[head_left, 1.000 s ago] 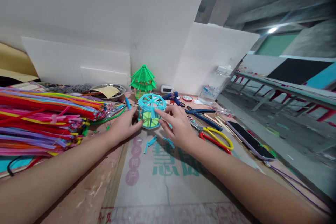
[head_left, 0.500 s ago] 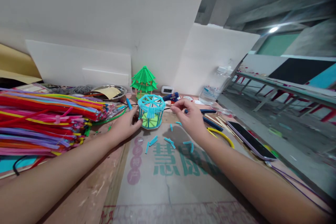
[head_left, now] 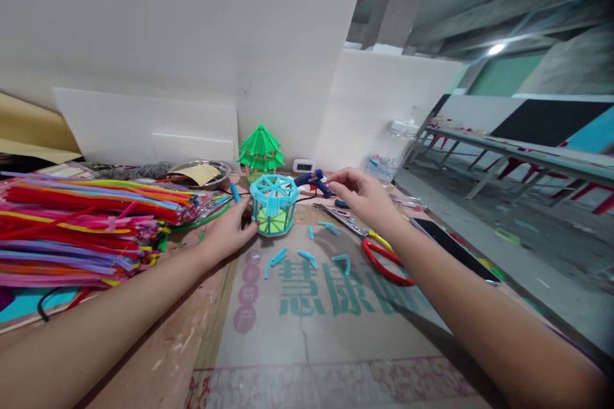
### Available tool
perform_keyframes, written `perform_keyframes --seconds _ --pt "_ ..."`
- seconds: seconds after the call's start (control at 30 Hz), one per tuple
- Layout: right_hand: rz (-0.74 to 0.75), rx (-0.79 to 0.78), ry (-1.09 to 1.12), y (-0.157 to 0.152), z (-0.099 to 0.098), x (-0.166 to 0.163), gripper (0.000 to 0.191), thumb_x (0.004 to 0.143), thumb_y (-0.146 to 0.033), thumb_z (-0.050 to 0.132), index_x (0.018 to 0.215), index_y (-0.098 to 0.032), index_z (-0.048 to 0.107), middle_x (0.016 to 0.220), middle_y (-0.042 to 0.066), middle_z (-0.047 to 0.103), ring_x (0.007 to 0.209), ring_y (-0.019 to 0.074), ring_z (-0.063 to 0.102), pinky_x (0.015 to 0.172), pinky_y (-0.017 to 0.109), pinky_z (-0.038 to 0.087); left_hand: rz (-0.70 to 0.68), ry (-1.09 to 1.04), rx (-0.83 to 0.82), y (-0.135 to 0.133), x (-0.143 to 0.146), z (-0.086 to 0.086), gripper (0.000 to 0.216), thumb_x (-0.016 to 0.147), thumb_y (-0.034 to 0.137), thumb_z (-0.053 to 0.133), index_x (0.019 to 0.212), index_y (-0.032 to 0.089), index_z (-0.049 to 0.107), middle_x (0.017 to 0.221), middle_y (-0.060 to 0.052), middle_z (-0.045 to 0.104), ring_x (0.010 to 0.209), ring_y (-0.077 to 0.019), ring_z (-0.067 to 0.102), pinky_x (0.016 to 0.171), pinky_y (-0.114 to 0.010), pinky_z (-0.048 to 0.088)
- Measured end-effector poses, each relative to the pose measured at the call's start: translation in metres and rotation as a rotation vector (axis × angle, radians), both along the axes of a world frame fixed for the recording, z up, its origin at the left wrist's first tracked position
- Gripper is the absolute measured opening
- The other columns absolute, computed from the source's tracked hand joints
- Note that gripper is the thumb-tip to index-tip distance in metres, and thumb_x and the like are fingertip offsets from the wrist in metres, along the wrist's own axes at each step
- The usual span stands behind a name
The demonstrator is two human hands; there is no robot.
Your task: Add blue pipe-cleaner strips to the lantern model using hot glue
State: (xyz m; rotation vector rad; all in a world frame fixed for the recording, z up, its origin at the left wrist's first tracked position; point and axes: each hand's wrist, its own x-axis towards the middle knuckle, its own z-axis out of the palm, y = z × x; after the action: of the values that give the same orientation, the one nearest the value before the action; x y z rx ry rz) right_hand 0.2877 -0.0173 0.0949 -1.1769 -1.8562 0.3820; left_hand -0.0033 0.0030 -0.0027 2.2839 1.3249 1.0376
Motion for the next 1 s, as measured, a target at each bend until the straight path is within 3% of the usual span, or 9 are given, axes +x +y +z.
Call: perform_keyframes --seconds 0.27,0.4,0.53,0.67,0.87,1.0 --pt "-0.053 -0.044 -0.299 0.004 -0.016 0.018 0.019 0.087 -0.032 0.060 0.095 -0.017 0.070 0.084 0.004 0.072 0.071 0.0166 0.063 0.066 0.029 0.048 0.028 0.042 0.023 0.004 -0.001 -0.005 0.036 0.083 0.033 0.056 0.116 0.020 0.055 0.102 -0.007 0.068 0.090 -0.0237 0.065 0.082 -0.035 0.051" --pt "-0.146 -0.144 -0.420 0.028 -0.021 0.025 0.022 0.089 -0.030 0.062 0.103 -0.016 0.069 0.096 0.007 0.074 0.083 0.0191 0.066 0.075 0.030 0.048 0.051 0.032 0.018 0.003 -0.001 -0.006 0.037 0.082 0.034 0.057 0.116 0.021 0.056 0.101 -0.007 0.069 0.092 -0.0247 0.065 0.083 -0.036 0.052" --pt "-0.202 -0.244 -0.406 0.080 -0.030 0.033 0.038 0.086 -0.025 0.067 0.122 -0.015 0.065 0.121 0.012 0.071 0.105 0.0230 0.067 0.086 0.030 0.049 0.045 0.020 0.006 0.004 -0.001 -0.006 0.039 0.082 0.034 0.057 0.119 0.022 0.056 0.103 -0.007 0.070 0.093 -0.0254 0.066 0.083 -0.036 0.053" --pt "-0.251 -0.348 -0.362 0.123 -0.046 0.031 0.040 0.085 -0.024 0.071 0.123 -0.012 0.065 0.120 0.013 0.070 0.108 0.0268 0.066 0.092 0.035 0.050 0.025 -0.004 0.003 0.004 0.000 -0.006 0.044 0.084 0.034 0.057 0.126 0.021 0.054 0.107 -0.008 0.070 0.095 -0.0255 0.067 0.084 -0.037 0.053" --pt "-0.237 -0.468 -0.271 0.144 -0.068 0.011 0.036 0.096 -0.036 0.061 0.126 -0.016 0.059 0.125 0.010 0.062 0.106 0.0226 0.064 0.089 0.044 0.056 0.021 -0.009 -0.009 0.001 0.002 -0.002 0.051 0.084 0.036 0.060 0.132 0.022 0.053 0.108 -0.009 0.071 0.096 -0.0271 0.068 0.085 -0.039 0.055" --pt "-0.290 -0.455 -0.184 0.146 -0.069 0.011 0.037 0.096 -0.036 0.061 0.127 -0.016 0.059 0.127 0.010 0.061 0.107 0.0230 0.064 0.089 0.045 0.056 0.024 -0.008 -0.006 0.001 0.001 -0.002 0.053 0.082 0.039 0.064 0.131 0.022 0.054 0.111 -0.010 0.071 0.100 -0.0288 0.067 0.087 -0.040 0.054"
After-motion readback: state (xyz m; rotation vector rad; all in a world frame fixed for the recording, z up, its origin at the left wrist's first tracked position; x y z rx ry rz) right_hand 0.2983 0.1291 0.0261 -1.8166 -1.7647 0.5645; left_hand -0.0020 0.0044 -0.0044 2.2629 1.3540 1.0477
